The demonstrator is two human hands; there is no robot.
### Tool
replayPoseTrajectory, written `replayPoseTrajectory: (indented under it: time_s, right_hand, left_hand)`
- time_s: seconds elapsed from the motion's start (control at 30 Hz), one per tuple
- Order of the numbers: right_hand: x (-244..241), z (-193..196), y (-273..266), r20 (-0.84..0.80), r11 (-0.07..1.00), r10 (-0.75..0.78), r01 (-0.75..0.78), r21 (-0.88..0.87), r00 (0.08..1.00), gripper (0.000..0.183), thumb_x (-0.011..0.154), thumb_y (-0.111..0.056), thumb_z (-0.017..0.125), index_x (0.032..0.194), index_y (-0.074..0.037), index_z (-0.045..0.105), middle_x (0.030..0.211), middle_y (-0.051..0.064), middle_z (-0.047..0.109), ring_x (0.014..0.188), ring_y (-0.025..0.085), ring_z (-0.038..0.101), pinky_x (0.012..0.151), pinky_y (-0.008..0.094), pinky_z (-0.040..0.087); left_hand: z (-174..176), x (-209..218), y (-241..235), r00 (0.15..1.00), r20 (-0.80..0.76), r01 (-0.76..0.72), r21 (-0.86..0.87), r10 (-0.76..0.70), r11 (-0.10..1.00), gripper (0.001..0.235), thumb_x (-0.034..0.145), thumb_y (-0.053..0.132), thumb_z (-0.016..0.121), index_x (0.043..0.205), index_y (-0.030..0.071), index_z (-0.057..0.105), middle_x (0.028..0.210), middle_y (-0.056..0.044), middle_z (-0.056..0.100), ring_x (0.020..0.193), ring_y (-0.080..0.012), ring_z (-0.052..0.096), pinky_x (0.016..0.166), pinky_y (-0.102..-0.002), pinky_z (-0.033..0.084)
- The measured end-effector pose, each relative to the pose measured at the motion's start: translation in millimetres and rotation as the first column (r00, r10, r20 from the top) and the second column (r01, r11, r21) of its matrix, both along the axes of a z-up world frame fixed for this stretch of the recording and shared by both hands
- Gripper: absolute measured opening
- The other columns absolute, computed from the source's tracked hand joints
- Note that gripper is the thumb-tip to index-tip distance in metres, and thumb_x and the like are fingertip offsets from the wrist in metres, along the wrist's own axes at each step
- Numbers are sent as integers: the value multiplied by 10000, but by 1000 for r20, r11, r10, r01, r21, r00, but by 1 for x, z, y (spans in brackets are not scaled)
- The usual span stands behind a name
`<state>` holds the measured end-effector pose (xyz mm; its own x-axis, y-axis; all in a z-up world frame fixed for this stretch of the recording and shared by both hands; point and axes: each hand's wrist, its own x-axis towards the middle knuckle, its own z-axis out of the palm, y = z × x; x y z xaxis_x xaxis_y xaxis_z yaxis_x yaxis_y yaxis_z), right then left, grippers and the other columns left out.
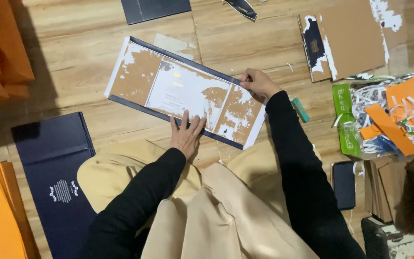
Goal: Assembling a cardboard folder by folding and pressing edges with a manual creasing tool
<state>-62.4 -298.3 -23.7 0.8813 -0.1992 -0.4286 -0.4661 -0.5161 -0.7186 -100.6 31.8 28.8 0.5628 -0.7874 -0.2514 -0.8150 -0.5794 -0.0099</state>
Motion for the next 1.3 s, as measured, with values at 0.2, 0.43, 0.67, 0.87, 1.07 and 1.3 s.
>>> replayPoseTrajectory:
  time_s: [0.2, 0.43, 0.67, 0.87, 1.07, 1.3]
  right_hand:
    - [-14, 33, 38, 298, 926, 7, -119, 358, 954, 152, 864, -97, 602, 963, -51, 498, 678, -66, 401, 641, 87, 459, 598, 208, 392]
    - [-13, -3, 49, 306, 902, -262, 119, 415, 915, 129, 876, -99, 590, 965, -56, 507, 654, -58, 464, 593, 64, 470, 534, 169, 384]
    - [-10, -72, 76, 82, 749, -659, 641, 169, 748, 86, 727, -111, 636, 805, -145, 647, 678, 9, 606, 604, 124, 581, 520, 249, 448]
    - [-43, 17, 120, 270, 912, -403, 408, 39, 875, 118, 788, -167, 591, 899, -128, 600, 800, 54, 579, 767, 208, 570, 666, 314, 453]
    - [-103, 82, 150, 297, 801, 436, -216, -559, 849, 577, 788, -587, 514, 1157, -145, 543, 1266, 136, 377, 1169, 356, 361, 962, 445, 302]
    - [-89, 38, 136, 180, 633, 619, -350, -691, 765, 367, 811, -506, 522, 1056, -232, 510, 1046, -22, 445, 1047, 216, 441, 807, 346, 391]
  left_hand:
    - [13, 1, 12, 986, 34, -161, -49, 163, 986, 726, 803, 262, 443, 1430, 191, 84, 1479, -38, 85, 1336, -376, 43, 1001, -662, 91]
    - [49, 10, 7, 976, -15, -217, -96, 216, 972, 792, 762, 237, 529, 1425, 154, 104, 1488, -72, 45, 1351, -374, 4, 1021, -656, 49]
    - [16, -13, -11, 992, -50, -119, -84, 115, 989, 846, 667, 472, 614, 1343, 140, 228, 1275, -111, 296, 1128, -298, 318, 865, -478, 320]
    - [-53, -13, -4, 948, 288, -30, -342, 135, 939, 413, 662, 122, 672, 988, 100, 421, 859, -59, 400, 771, -259, 469, 574, -356, 443]
    - [-42, -17, -2, 872, 449, 33, -451, 195, 892, 131, 766, 110, 569, 791, 128, 442, 751, -38, 425, 694, -218, 510, 464, -273, 479]
    - [-29, -2, 0, 948, -91, -316, -333, 304, 888, 292, 712, 334, 689, 856, 181, 485, 918, 22, 459, 941, -225, 477, 708, -344, 458]
